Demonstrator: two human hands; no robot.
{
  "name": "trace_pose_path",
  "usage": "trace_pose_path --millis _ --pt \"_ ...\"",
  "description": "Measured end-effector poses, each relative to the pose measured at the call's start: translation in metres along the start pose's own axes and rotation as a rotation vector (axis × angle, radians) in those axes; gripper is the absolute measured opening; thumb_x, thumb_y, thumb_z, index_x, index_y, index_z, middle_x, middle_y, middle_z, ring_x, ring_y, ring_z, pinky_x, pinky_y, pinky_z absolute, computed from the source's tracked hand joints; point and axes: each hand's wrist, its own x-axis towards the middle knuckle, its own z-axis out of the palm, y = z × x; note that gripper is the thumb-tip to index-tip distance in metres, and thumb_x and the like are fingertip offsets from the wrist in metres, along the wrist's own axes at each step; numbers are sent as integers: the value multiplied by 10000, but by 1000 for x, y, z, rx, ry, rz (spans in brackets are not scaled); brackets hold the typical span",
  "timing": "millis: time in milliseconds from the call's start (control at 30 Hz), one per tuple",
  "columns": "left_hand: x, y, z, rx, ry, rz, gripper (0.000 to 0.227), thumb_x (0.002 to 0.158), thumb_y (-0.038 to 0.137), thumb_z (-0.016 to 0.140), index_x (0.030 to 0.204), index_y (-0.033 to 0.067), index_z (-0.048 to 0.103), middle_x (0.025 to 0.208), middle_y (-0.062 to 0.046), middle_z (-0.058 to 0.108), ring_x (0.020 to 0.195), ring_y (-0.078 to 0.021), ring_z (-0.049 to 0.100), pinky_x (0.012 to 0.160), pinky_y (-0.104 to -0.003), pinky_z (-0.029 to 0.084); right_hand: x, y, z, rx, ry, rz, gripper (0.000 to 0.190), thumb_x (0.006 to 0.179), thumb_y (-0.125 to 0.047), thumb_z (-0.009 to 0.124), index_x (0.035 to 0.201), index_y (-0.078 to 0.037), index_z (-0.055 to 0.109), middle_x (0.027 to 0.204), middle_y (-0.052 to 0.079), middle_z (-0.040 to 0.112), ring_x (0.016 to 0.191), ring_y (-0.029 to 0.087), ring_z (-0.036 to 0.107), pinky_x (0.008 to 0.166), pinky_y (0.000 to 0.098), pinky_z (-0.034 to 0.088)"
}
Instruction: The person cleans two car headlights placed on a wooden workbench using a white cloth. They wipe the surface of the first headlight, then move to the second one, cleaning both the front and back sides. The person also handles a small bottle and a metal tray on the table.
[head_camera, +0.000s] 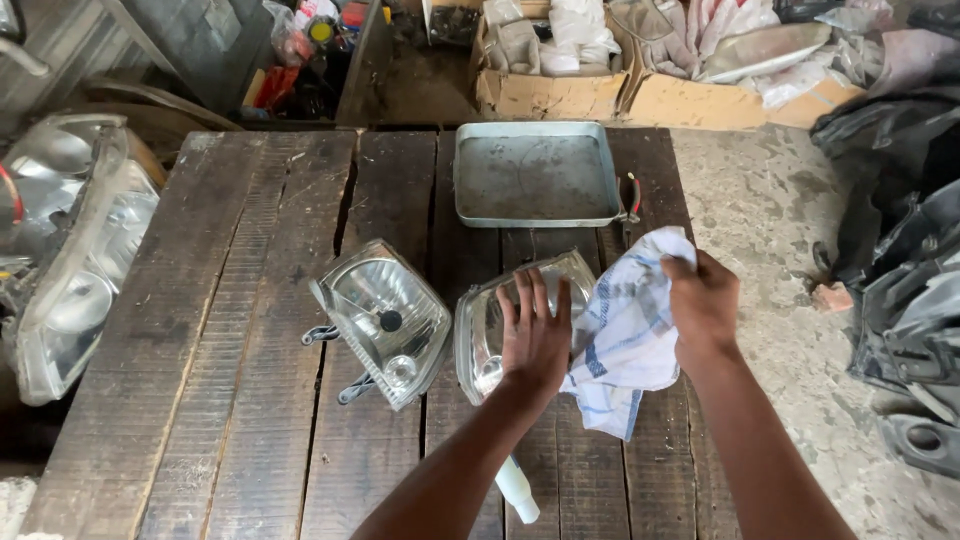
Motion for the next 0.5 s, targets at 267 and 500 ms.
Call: trace_pose_path --millis 267,500 --pt "-24 -50 25 -538 555 -244 603 896 267 725 1366 -72 559 1321 -290 568 1297 -478 503 1097 -560 369 -11 -15 21 -42 -84 -20 218 894 -215 728 1022 -39 743 840 100 632 821 197 571 688 386 442" --pt "-43 -57 -5 -1027 367 -722 554 1083 382 431 1404 -55 547 1314 -260 606 1225 -453 598 1021 -546 455 39 37 31 -176 -92 2 328 877 -329 746 1094 -85 766 875 149 691 829 282 667 671 430 479"
